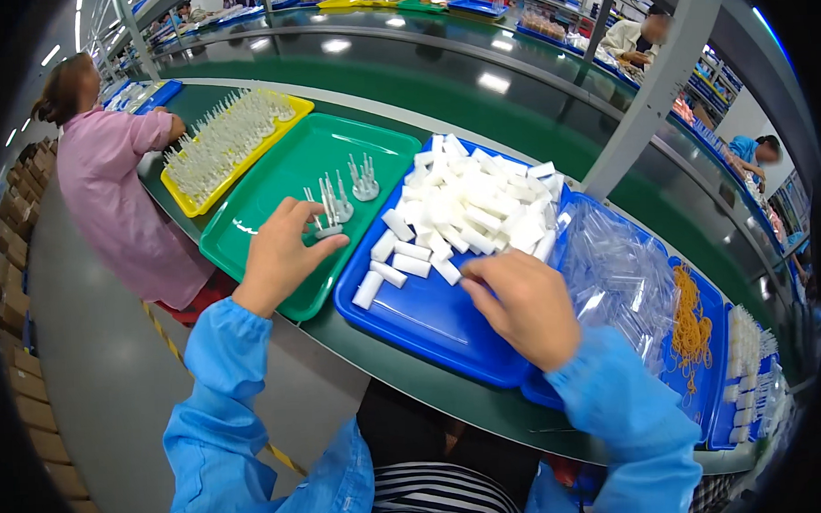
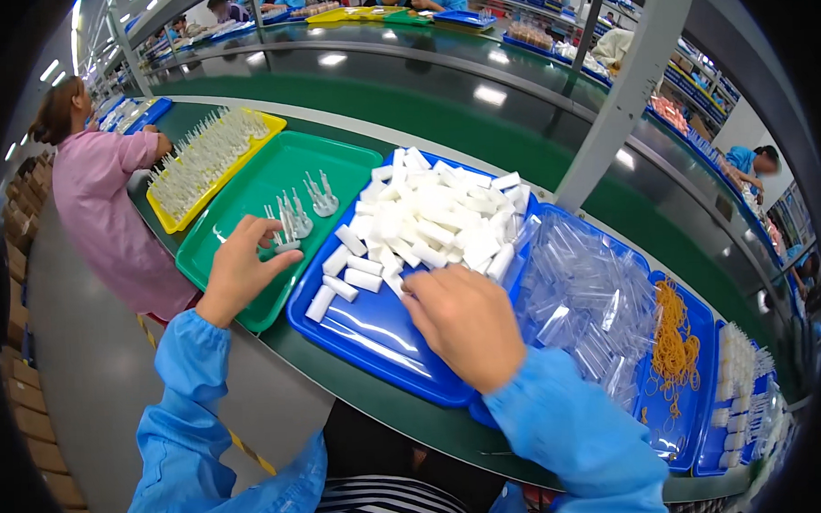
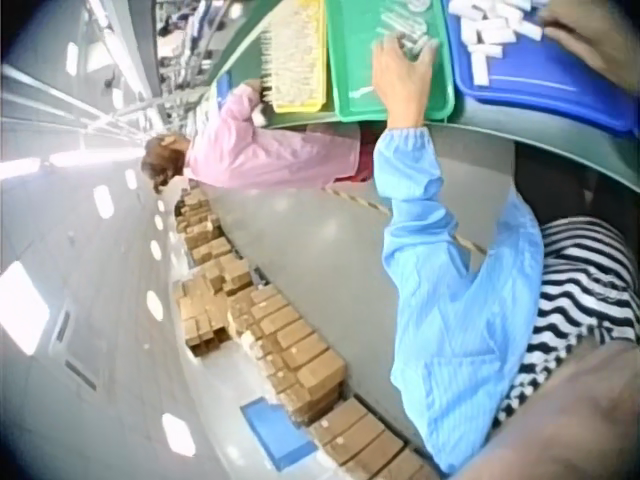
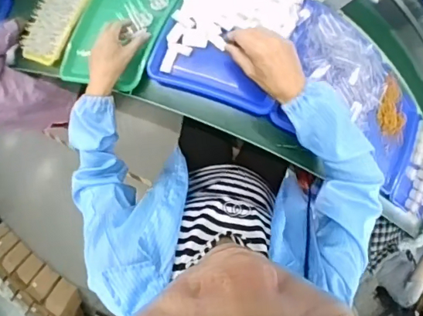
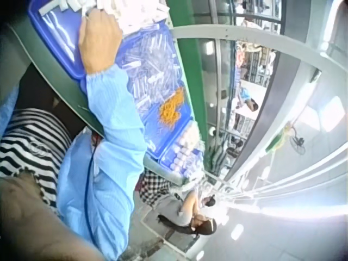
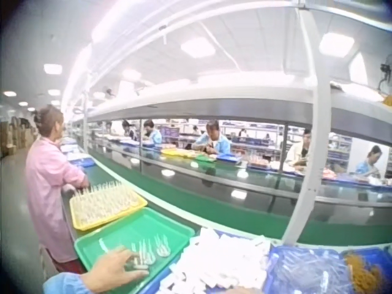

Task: The person assembles small white cylindrical components by inserting thin white sticks into them. They use a rubber band to hold the sticks in place and a pair of scissors to trim the excess length of the sticks. The process is repeated for multiple units on a factory assembly line.

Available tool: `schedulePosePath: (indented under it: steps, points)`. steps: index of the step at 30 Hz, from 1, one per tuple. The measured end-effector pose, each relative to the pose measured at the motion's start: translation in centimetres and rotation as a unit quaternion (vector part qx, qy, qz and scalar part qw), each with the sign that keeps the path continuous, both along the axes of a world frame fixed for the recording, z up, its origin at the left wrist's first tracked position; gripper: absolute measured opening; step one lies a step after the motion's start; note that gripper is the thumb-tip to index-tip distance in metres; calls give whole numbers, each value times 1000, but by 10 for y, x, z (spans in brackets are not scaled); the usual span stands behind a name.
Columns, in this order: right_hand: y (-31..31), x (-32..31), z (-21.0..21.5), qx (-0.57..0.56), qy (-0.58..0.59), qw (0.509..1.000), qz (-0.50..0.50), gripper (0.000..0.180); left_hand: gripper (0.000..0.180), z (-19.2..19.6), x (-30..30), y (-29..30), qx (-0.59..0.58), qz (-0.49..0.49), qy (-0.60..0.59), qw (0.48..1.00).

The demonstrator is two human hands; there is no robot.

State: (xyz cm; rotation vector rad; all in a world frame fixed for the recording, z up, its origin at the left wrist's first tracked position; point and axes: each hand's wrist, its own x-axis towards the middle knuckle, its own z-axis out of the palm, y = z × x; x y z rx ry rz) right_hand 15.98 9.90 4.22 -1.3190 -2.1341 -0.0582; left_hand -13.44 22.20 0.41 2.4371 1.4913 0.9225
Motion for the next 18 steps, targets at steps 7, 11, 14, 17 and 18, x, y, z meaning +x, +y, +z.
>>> schedulePosePath:
  steps: [7,11,14,17,18]
  points:
    - [23,-29,-7,-116,-158,980,-30,23,32,11,-17,-20,-21,38,-66,997]
    - [-6,-23,2,-131,-260,957,-8,22,32,8,-31,-36,-42,11,-63,997]
    - [-16,-23,5,-109,-281,954,6,13,23,3,-31,-40,-25,-21,-34,999]
    - [-23,-20,5,-107,-217,970,7,14,27,-2,-20,-41,-46,-25,-223,973]
    - [-23,-18,8,-117,-159,980,7,14,24,2,-14,-46,-35,-27,-266,963]
